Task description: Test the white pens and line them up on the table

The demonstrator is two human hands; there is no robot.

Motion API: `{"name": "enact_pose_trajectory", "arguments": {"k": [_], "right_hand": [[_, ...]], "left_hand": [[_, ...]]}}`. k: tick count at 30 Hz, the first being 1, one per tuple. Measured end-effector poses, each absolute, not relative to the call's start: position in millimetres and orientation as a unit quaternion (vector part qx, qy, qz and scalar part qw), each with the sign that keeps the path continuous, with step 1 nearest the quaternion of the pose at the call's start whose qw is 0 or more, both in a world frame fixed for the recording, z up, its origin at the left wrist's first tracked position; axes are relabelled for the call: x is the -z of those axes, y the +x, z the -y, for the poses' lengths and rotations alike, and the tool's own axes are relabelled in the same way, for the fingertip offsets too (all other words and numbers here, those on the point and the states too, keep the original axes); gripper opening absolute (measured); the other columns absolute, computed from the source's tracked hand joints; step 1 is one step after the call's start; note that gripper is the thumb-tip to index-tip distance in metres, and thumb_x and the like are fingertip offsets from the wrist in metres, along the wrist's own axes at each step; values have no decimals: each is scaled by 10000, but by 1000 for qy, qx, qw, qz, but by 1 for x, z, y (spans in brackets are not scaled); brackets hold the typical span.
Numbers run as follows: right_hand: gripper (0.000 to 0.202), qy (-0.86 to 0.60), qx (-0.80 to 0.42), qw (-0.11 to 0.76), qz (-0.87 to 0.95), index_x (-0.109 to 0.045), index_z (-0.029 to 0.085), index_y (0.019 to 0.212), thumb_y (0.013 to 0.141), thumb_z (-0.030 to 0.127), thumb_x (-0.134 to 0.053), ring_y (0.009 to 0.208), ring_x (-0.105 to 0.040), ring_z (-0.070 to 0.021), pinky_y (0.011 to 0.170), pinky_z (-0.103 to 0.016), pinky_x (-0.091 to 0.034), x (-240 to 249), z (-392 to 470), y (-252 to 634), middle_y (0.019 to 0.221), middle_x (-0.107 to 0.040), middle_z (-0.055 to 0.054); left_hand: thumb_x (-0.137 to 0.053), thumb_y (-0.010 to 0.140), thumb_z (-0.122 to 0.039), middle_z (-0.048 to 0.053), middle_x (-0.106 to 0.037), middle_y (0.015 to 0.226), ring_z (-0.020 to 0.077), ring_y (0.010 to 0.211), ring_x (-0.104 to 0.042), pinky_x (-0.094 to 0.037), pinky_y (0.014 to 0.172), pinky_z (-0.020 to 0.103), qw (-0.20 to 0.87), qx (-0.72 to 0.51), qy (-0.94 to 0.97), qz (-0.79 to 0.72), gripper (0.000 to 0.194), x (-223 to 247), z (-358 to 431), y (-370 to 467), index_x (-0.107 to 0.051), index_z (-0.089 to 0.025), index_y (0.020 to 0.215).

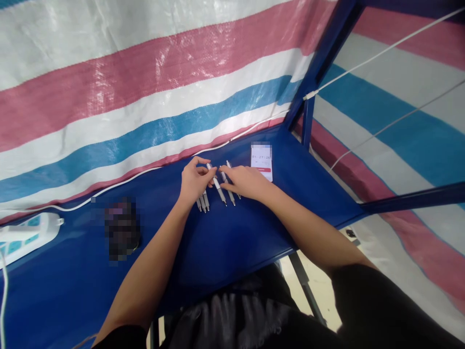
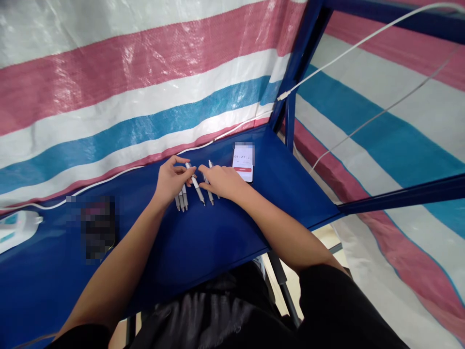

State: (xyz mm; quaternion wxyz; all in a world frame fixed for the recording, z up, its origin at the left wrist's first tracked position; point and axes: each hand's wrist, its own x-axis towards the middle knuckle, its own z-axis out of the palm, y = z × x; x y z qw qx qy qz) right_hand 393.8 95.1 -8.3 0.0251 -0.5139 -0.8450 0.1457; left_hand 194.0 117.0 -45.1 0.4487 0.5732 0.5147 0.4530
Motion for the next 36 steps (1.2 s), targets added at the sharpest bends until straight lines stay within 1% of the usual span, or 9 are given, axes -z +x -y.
{"name": "enact_pose_trajectory", "arguments": {"k": [3, 9, 13, 19, 22, 29, 31, 33, 36], "right_hand": [[451, -517, -138, 19, 845, -596, 191, 1439, 1082, 457, -664, 1043, -795, -388, 710, -379, -452, 12, -95, 393, 1182, -821, -168], [454, -519, -123, 35, 845, -573, 196, 1431, 1074, 451, -690, 1065, -799, -382, 712, -368, -460, 15, -99, 397, 1222, -817, -164], [434, -528, -138, 33, 837, -583, 200, 1418, 1073, 442, -689, 1094, -787, -373, 698, -354, -444, 15, -101, 400, 1208, -816, -157], [416, -514, -167, 40, 840, -583, 237, 1440, 1062, 359, -709, 1031, -782, -320, 664, -328, -393, 14, -105, 405, 1141, -819, -111], [429, -519, -175, 37, 836, -590, 232, 1445, 1057, 365, -717, 1000, -774, -312, 648, -322, -372, 13, -105, 407, 1129, -815, -113], [369, -522, -187, 51, 830, -621, 213, 1394, 1084, 406, -673, 985, -756, -308, 657, -329, -362, 9, -105, 409, 1067, -810, -110], [314, -524, -192, 54, 828, -644, 201, 1336, 1100, 408, -646, 956, -748, -295, 660, -330, -364, 8, -105, 409, 1048, -806, -114], [277, -526, -194, 56, 826, -659, 193, 1285, 1112, 406, -623, 942, -743, -287, 669, -331, -369, 7, -105, 409, 1040, -803, -118], [279, -526, -189, 56, 827, -661, 192, 1279, 1125, 414, -592, 961, -747, -290, 674, -331, -371, 6, -104, 409, 1040, -800, -116]], "left_hand": [[-923, 779, -364, -10, -712, 626, 141, 449, -646, -509, 454, 228, 442, -451, 578, -517, 400, 44, -116, 195, -653, -207, 1029], [-915, 800, -373, -16, -708, 604, 140, 430, -630, -487, 437, 231, 417, -448, 585, -532, 346, 45, -116, 196, -710, -207, 1024], [-907, 808, -366, -1, -756, 673, 168, 513, -706, -561, 534, 262, 403, -432, 610, -527, 374, 52, -119, 195, -742, -207, 1104], [-903, 787, -356, 2, -754, 653, 188, 525, -714, -560, 575, 297, 390, -417, 619, -539, 300, 59, -124, 195, -744, -207, 994], [-882, 808, -361, 2, -748, 637, 190, 525, -711, -543, 582, 302, 379, -408, 629, -543, 233, 57, -124, 196, -744, -211, 921], [-876, 833, -381, -1, -757, 645, 206, 547, -729, -550, 616, 320, 356, -393, 646, -549, 218, 54, -123, 199, -760, -216, 917], [-865, 857, -385, 2, -767, 663, 212, 573, -746, -563, 632, 324, 347, -398, 645, -552, 221, 53, -123, 199, -767, -213, 957], [-863, 872, -358, 4, -782, 698, 211, 596, -758, -583, 670, 329, 333, -401, 650, -553, 256, 53, -123, 199, -776, -205, 1058], [-880, 869, -294, 16, -800, 760, 195, 593, -748, -599, 697, 330, 314, -375, 668, -561, 290, 53, -123, 202, -774, -188, 1118]]}}
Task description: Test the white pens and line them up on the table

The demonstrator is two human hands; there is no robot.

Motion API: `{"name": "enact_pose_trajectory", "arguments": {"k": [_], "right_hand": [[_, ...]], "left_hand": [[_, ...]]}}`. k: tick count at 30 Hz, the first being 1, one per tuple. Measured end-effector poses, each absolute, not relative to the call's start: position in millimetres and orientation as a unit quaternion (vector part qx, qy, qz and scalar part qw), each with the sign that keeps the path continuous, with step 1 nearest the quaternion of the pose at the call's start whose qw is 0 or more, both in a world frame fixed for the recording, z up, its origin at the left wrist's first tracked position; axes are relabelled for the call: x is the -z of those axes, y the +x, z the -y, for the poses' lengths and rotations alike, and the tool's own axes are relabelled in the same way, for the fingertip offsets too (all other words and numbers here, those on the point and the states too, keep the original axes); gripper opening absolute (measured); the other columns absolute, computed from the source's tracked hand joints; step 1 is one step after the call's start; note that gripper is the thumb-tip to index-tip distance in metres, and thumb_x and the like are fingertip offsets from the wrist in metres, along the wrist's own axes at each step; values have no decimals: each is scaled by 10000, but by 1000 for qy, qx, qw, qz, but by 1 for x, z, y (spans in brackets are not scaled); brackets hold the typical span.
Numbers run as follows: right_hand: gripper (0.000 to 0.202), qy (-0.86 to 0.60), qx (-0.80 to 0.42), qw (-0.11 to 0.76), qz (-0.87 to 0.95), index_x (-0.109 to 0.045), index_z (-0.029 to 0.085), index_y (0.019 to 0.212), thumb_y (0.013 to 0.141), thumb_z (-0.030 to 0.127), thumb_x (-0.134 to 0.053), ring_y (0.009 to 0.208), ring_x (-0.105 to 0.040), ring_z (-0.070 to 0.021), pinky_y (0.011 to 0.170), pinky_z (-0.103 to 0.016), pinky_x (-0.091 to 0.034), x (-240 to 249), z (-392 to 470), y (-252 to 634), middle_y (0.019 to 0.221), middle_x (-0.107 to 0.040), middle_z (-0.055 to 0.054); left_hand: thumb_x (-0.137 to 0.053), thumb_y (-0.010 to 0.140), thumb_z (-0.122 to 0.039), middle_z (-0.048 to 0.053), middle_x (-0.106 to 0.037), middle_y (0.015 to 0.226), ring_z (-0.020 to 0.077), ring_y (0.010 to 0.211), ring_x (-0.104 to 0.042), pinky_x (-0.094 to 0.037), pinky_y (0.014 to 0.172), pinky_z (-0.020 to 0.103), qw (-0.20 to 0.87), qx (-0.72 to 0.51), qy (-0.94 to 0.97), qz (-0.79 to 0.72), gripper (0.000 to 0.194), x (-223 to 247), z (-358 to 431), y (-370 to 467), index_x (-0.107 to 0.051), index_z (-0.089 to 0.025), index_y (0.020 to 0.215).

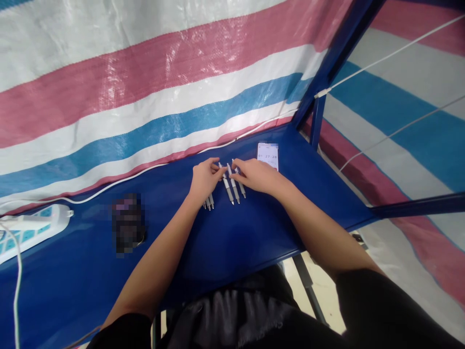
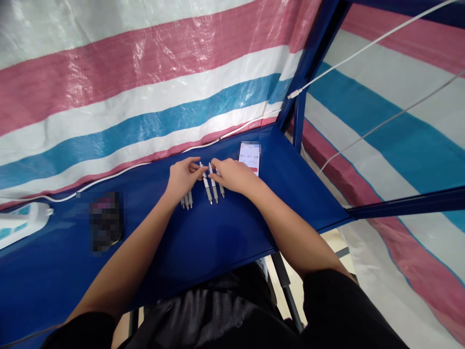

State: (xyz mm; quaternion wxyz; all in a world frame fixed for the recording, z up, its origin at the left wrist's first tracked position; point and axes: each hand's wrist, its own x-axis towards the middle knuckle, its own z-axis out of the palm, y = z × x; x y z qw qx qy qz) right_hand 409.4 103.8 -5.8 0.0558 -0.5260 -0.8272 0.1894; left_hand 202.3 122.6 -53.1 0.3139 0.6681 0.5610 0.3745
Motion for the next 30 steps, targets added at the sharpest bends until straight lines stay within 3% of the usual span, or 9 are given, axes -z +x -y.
{"name": "enact_pose_trajectory", "arguments": {"k": [5, 10, 14, 17, 20, 22, 26, 30], "right_hand": [[288, -533, -177, 39, 827, -664, 201, 1288, 1149, 423, -544, 1006, -762, -302, 685, -329, -368, 1, -102, 409, 1078, -802, -115], [274, -527, -173, 42, 831, -668, 204, 1268, 1153, 415, -536, 973, -761, -301, 671, -334, -367, 0, -99, 406, 1073, -806, -121], [280, -507, -172, 40, 843, -687, 197, 1210, 1152, 424, -534, 919, -757, -292, 660, -338, -353, 1, -93, 398, 1025, -803, -115], [266, -495, -180, 20, 850, -704, 194, 1140, 1142, 421, -564, 902, -751, -286, 659, -338, -339, 0, -88, 391, 992, -795, -108], [258, -489, -184, 10, 853, -700, 186, 1074, 1133, 410, -588, 877, -736, -277, 654, -340, -323, 0, -85, 387, 973, -783, -110], [271, -488, -190, 48, 850, -684, 182, 1065, 1139, 422, -583, 895, -724, -267, 671, -339, -337, 0, -84, 386, 1001, -778, -108], [367, -497, -213, 184, 821, -642, 180, 1093, 1133, 539, -574, 1009, -694, -256, 731, -325, -382, 0, -79, 383, 1102, -759, -110], [464, -489, -296, 185, 799, -619, 206, 956, 1108, 640, -557, 899, -663, -220, 700, -309, -359, -3, -74, 377, 1000, -741, -72]], "left_hand": [[-809, 942, -269, 55, -823, 919, 177, 667, -753, -592, 735, 313, 265, -315, 698, -586, 251, 45, -121, 205, -768, -168, 1167], [-769, 973, -331, 66, -787, 898, 251, 871, -757, -579, 898, 386, 109, -251, 720, -638, 157, 19, -119, 180, -754, -197, 1054], [-825, 906, -535, 117, -779, 915, 362, 964, -753, -570, 882, 458, 81, -106, 694, -708, 334, 12, -116, 166, -710, -223, 936], [-841, 871, -582, 148, -777, 945, 394, 999, -748, -565, 880, 471, 92, -74, 697, -707, 386, 19, -116, 169, -677, -233, 856], [-842, 863, -468, 124, -763, 879, 368, 946, -745, -555, 859, 445, 106, -116, 690, -707, 302, 26, -118, 173, -661, -240, 781], [-814, 857, -394, 86, -747, 791, 315, 840, -733, -540, 812, 401, 135, -184, 674, -702, 239, 26, -121, 173, -665, -236, 757], [-726, 884, -355, 17, -699, 644, 170, 564, -613, -464, 631, 293, 272, -379, 627, -624, 218, 19, -125, 172, -639, -213, 742], [-756, 868, -377, -39, -618, 566, 118, 447, -510, -388, 501, 246, 408, -504, 552, -524, 258, 14, -127, 174, -560, -231, 785]]}}
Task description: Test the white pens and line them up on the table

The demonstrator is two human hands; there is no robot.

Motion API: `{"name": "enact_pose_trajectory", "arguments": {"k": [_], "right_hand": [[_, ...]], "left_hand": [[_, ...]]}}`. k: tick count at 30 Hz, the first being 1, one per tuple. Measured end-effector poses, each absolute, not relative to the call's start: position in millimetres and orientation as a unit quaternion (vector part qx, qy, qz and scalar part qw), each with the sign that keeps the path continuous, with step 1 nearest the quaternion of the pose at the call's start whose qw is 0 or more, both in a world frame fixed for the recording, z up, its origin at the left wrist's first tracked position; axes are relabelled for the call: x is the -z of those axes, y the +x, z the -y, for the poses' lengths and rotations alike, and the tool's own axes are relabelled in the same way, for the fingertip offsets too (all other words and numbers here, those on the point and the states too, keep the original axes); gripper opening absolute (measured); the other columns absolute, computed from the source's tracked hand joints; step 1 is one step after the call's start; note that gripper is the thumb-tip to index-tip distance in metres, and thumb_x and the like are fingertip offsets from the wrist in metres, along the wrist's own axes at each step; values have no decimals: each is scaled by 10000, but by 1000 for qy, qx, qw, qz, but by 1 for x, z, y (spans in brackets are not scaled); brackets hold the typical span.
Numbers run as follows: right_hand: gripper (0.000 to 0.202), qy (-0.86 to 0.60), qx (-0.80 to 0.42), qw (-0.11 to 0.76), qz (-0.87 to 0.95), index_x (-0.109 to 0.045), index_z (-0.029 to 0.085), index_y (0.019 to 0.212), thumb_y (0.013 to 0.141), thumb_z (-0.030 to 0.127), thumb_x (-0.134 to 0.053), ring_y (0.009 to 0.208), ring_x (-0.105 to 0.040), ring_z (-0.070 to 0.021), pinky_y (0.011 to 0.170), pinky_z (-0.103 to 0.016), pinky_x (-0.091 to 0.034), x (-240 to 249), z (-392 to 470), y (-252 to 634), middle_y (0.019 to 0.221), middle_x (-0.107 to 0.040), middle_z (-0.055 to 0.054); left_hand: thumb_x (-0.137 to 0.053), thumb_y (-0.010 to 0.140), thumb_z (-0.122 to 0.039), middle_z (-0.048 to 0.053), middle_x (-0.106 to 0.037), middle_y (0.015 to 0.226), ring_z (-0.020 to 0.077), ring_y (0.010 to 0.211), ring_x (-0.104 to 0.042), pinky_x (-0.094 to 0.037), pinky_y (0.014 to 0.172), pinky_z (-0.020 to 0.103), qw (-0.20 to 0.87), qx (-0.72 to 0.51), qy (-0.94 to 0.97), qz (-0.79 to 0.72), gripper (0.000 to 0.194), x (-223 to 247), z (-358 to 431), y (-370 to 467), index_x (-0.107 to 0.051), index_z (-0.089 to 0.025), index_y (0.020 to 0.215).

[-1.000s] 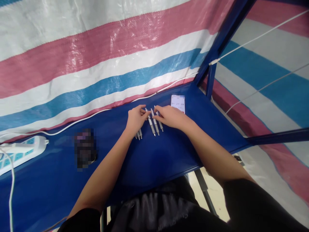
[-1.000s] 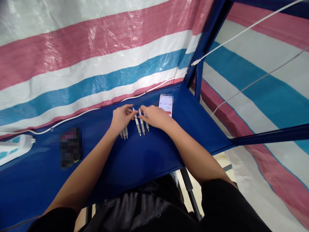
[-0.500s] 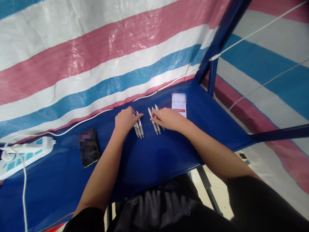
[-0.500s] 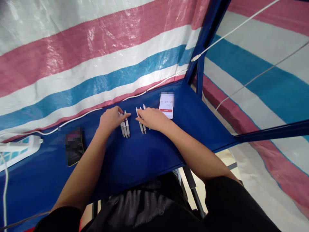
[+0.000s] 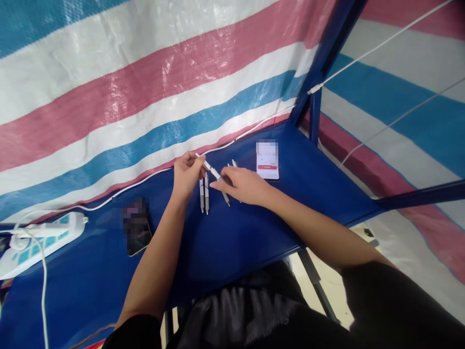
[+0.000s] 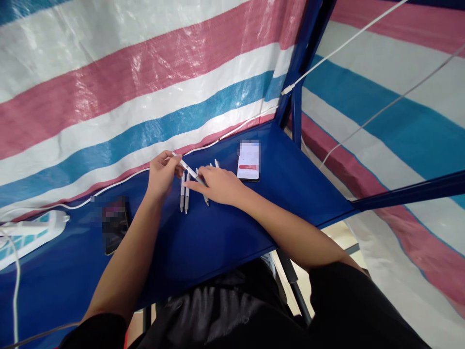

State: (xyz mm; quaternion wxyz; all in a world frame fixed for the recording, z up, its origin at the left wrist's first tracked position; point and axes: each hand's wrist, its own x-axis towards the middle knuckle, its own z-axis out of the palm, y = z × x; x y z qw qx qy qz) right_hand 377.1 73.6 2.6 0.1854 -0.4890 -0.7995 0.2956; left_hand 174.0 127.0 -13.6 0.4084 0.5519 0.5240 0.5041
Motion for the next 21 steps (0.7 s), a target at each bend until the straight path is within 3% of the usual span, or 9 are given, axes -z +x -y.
{"name": "enact_pose_trajectory", "arguments": {"k": [4, 6, 9, 11, 14, 18, 21], "right_hand": [[443, -476, -357, 161, 788, -585, 211, 831, 1170, 464, -457, 771, -618, -184, 694, -300, -348, -1, -78, 377, 831, -696, -37], [439, -496, -349, 193, 771, -602, 208, 834, 1175, 423, -430, 772, -622, -188, 717, -300, -359, 1, -86, 382, 814, -692, -40], [464, -534, -306, 243, 750, -618, 203, 832, 1175, 440, -414, 780, -630, -202, 734, -312, -366, 4, -100, 394, 826, -708, -59], [469, -555, -279, 252, 742, -625, 201, 840, 1175, 448, -408, 789, -636, -212, 736, -321, -367, 6, -107, 401, 838, -720, -72], [478, -570, -261, 246, 739, -652, 198, 872, 1176, 467, -401, 815, -656, -226, 729, -328, -371, 7, -112, 405, 864, -740, -90], [492, -580, -262, 224, 738, -715, 194, 947, 1174, 493, -396, 888, -700, -251, 740, -334, -391, 3, -109, 404, 930, -774, -111], [491, -583, -263, 209, 740, -758, 191, 1030, 1173, 484, -391, 976, -726, -282, 751, -347, -416, -3, -105, 404, 1012, -797, -132]], "left_hand": [[-731, 935, -498, -10, -671, 655, 136, 518, -582, -450, 540, 259, 445, -490, 577, -479, 304, 12, -122, 174, -607, -225, 883], [-670, 997, -535, 21, -713, 720, 157, 587, -627, -478, 601, 280, 377, -432, 642, -509, 328, 11, -116, 172, -654, -217, 918], [-700, 1010, -468, 26, -720, 720, 211, 677, -680, -488, 697, 322, 208, -283, 726, -591, 262, 11, -100, 173, -668, -226, 916], [-723, 1009, -408, 36, -743, 754, 270, 760, -725, -496, 725, 349, 150, -173, 753, -617, 184, 13, -89, 181, -675, -231, 1023], [-682, 1042, -324, 103, -789, 900, 345, 909, -768, -527, 763, 389, 112, -63, 772, -623, 235, 18, -78, 200, -635, -198, 1235], [-557, 1075, -198, 137, -788, 955, 349, 976, -785, -560, 846, 417, 133, -81, 794, -588, 214, 29, -77, 219, -575, -165, 1286], [-580, 1040, -170, 121, -767, 887, 360, 926, -785, -564, 844, 434, 171, -144, 797, -561, 188, 36, -84, 224, -576, -178, 1227]]}}
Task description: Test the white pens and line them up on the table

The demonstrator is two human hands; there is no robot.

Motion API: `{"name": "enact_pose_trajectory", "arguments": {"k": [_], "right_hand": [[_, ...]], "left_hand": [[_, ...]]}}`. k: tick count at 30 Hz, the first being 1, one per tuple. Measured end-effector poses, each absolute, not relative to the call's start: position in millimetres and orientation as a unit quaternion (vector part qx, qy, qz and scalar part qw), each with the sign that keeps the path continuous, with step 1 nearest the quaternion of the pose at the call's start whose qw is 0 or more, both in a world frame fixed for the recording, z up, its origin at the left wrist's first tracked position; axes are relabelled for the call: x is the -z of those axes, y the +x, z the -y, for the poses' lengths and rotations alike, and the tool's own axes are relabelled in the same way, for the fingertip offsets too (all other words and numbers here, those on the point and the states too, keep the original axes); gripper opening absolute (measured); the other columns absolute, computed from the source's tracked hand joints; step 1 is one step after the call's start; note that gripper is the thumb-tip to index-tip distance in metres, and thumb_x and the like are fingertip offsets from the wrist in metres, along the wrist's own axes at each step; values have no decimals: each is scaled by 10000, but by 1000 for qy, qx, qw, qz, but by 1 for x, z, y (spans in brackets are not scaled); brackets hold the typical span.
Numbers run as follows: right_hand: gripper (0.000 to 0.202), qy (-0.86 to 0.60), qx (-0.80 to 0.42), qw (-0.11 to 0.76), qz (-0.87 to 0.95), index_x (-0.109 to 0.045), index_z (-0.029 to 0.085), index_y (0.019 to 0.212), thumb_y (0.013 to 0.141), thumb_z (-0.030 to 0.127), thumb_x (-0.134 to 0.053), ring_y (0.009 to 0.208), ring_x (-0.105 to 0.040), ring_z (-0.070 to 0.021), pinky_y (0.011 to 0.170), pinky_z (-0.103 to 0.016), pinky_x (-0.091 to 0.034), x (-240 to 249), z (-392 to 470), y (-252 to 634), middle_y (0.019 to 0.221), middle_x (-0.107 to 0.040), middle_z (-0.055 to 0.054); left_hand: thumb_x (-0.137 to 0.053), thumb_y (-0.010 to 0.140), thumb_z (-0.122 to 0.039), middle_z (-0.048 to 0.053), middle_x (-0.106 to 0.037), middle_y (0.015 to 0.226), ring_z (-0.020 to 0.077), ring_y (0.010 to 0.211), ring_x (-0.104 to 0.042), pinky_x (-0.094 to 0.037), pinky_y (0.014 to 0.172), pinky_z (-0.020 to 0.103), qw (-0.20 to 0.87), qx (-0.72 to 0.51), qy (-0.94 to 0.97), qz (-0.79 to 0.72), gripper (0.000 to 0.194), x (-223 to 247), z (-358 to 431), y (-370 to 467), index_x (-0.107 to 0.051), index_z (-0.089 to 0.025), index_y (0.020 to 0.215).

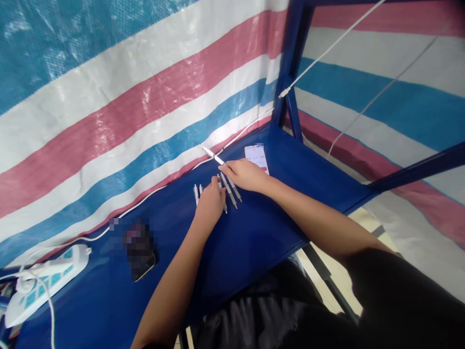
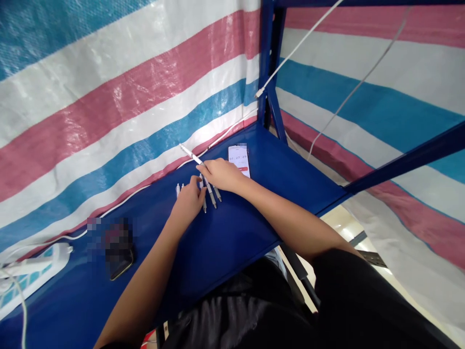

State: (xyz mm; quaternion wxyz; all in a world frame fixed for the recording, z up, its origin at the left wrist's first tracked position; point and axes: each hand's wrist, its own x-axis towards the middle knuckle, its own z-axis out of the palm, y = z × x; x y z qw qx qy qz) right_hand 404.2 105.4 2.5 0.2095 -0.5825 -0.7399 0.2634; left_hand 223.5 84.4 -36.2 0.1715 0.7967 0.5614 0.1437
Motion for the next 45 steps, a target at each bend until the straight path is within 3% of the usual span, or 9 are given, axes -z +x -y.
{"name": "enact_pose_trajectory", "arguments": {"k": [5, 11, 22, 28, 33, 37, 39, 41, 45], "right_hand": [[505, -567, -274, 200, 751, -793, 190, 1120, 1170, 464, -372, 1078, -737, -312, 778, -367, -461, -3, -105, 408, 1146, -814, -148], [509, -574, -267, 179, 753, -783, 172, 1134, 1176, 446, -356, 1096, -744, -327, 781, -371, -467, 4, -109, 410, 1167, -813, -172], [476, -559, -256, 177, 769, -710, 174, 974, 1190, 410, -358, 976, -749, -268, 794, -340, -448, 10, -111, 404, 1022, -811, -146], [446, -562, -260, 195, 761, -649, 194, 905, 1177, 432, -388, 923, -712, -249, 780, -329, -433, 6, -110, 404, 948, -771, -117], [529, -441, -470, 241, 726, -415, 241, 716, 1176, 498, -370, 607, -476, -146, 628, -286, -372, 1, -103, 400, 641, -465, 29], [519, -321, -653, 204, 655, -268, 274, 727, 1188, 512, -274, 506, -272, -129, 542, -280, -315, 0, -96, 394, 607, -235, 83], [532, -338, -607, 175, 697, -299, 266, 720, 1190, 515, -275, 519, -333, -139, 570, -290, -346, -1, -92, 390, 607, -306, 64], [517, -403, -453, 148, 781, -415, 245, 732, 1178, 502, -379, 595, -485, -167, 644, -309, -383, -1, -87, 385, 653, -481, 19], [359, -458, -159, 105, 868, -664, 194, 966, 1156, 461, -517, 854, -694, -259, 722, -336, -378, 4, -79, 373, 920, -752, -101]], "left_hand": [[-669, 955, -128, 34, -704, 715, 318, 740, -761, -565, 799, 418, 238, -225, 769, -549, 218, 41, -96, 229, -578, -227, 1125], [-672, 975, -152, -59, -644, 576, 230, 413, -651, -497, 509, 311, 345, -249, 689, -586, 230, 36, -95, 234, -540, -244, 1140], [-712, 984, -202, -29, -709, 759, 186, 548, -772, -590, 523, 253, 446, -319, 606, -576, 191, 44, -95, 225, -567, -212, 1107], [-760, 961, -272, -49, -656, 716, 130, 518, -684, -510, 480, 215, 405, -358, 622, -566, 212, 39, -102, 213, -635, -204, 1118], [-794, 940, -495, 45, -776, 996, 125, 653, -686, -473, 469, 211, 484, -496, 561, -453, 423, 15, -112, 189, -679, -225, 1244], [-875, 853, -576, 94, -825, 1071, 127, 675, -698, -528, 518, 226, 556, -503, 531, -394, 475, 2, -106, 165, -760, -209, 1131], [-934, 788, -580, 105, -840, 992, 143, 665, -726, -606, 608, 262, 546, -499, 530, -415, 501, 5, -99, 155, -777, -184, 1051], [-968, 735, -594, 112, -842, 914, 181, 668, -766, -652, 671, 307, 527, -500, 519, -450, 539, 13, -91, 147, -782, -164, 1001], [-930, 697, -722, 89, -787, 717, 248, 636, -796, -650, 615, 333, 495, -511, 487, -506, 624, 30, -84, 141, -763, -150, 884]]}}
